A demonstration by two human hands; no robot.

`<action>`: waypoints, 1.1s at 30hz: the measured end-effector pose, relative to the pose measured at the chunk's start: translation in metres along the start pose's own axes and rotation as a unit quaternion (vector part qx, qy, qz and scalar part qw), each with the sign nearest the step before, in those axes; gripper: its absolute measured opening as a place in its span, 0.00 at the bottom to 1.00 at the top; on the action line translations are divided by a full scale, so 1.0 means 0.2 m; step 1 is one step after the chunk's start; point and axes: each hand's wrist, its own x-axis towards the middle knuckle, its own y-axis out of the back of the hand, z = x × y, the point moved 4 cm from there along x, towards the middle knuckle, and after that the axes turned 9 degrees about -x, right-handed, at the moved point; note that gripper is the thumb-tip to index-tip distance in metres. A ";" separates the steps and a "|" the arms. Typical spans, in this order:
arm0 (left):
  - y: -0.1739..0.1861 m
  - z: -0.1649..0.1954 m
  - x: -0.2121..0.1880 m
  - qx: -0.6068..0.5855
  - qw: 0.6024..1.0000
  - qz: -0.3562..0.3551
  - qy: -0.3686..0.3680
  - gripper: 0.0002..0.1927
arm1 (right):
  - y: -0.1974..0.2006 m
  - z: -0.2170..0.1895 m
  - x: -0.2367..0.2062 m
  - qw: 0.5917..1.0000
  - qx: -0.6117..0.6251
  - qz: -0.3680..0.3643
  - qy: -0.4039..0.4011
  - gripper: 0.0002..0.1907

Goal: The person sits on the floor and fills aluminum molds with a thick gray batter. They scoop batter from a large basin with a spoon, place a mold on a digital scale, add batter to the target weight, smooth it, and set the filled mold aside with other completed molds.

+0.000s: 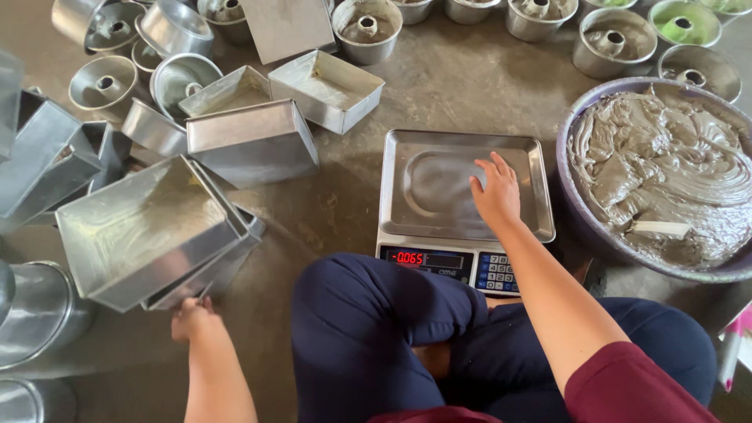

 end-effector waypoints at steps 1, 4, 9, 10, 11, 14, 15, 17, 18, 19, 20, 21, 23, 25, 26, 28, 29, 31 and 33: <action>0.07 0.00 -0.01 0.001 1.000 -0.012 -0.001 0.15 | 0.00 0.00 0.00 1.000 -0.001 0.001 0.002 0.20; 0.26 0.02 -0.06 -0.009 0.999 -0.043 -0.023 0.12 | 0.01 0.00 -0.01 1.000 0.004 -0.002 -0.005 0.20; 0.53 0.04 -0.12 0.019 1.000 -0.016 -0.012 0.11 | 0.01 0.00 -0.03 1.000 0.012 0.006 0.007 0.20; 0.57 0.04 -0.12 0.030 0.999 -0.012 -0.011 0.11 | 0.01 0.00 -0.04 1.000 0.013 0.007 0.007 0.20; 0.62 0.05 -0.12 0.042 0.999 -0.007 -0.009 0.12 | 0.01 0.00 -0.04 1.000 0.013 0.008 0.007 0.20; 0.72 0.13 -0.11 0.030 0.998 -0.021 -0.055 0.09 | 0.02 0.02 -0.05 1.000 0.019 0.010 0.002 0.20; 0.75 0.19 -0.10 0.039 0.994 -0.023 -0.100 0.11 | 0.03 0.03 -0.06 1.000 0.016 0.009 0.001 0.20; 0.80 0.38 -0.05 0.056 0.977 -0.030 -0.204 0.14 | 0.04 0.04 -0.06 1.000 0.009 0.009 -0.002 0.20; 0.78 0.51 -0.03 0.064 0.966 -0.043 -0.248 0.16 | 0.05 0.05 -0.06 1.000 0.006 0.010 -0.001 0.20; 0.75 0.63 -0.01 0.077 0.954 -0.062 -0.283 0.18 | 0.05 0.06 -0.07 1.000 0.003 0.010 0.000 0.20; 0.71 0.74 0.00 0.093 0.947 -0.087 -0.296 0.20 | 0.06 0.07 -0.07 1.000 0.000 0.010 0.001 0.20; 0.64 0.83 0.01 0.125 0.944 -0.118 -0.282 0.22 | 0.07 0.07 -0.07 1.000 0.001 0.011 -0.001 0.20; 0.51 0.94 0.01 0.243 0.935 -0.165 -0.198 0.25 | 0.07 0.08 -0.08 1.000 0.001 0.011 -0.004 0.19; 0.40 0.99 -0.03 0.377 0.898 -0.204 -0.098 0.28 | 0.08 0.08 -0.09 1.000 -0.001 0.010 -0.010 0.19; 0.36 1.02 -0.04 0.411 0.885 -0.200 -0.089 0.28 | 0.08 0.08 -0.09 1.000 -0.003 0.009 -0.013 0.19; 0.32 1.05 -0.06 0.480 0.853 -0.191 -0.069 0.27 | 0.08 0.07 -0.11 1.000 -0.003 0.007 -0.014 0.19; 0.29 1.05 -0.06 0.459 0.853 -0.236 -0.075 0.27 | 0.08 0.07 -0.11 1.000 -0.003 0.007 -0.014 0.19; 0.22 1.08 -0.04 0.414 0.847 -0.322 -0.086 0.26 | 0.09 0.07 -0.11 1.000 -0.005 0.003 -0.017 0.19; 0.16 1.08 -0.01 0.492 0.791 -0.348 -0.107 0.22 | 0.09 0.07 -0.11 1.000 -0.006 -0.001 -0.019 0.19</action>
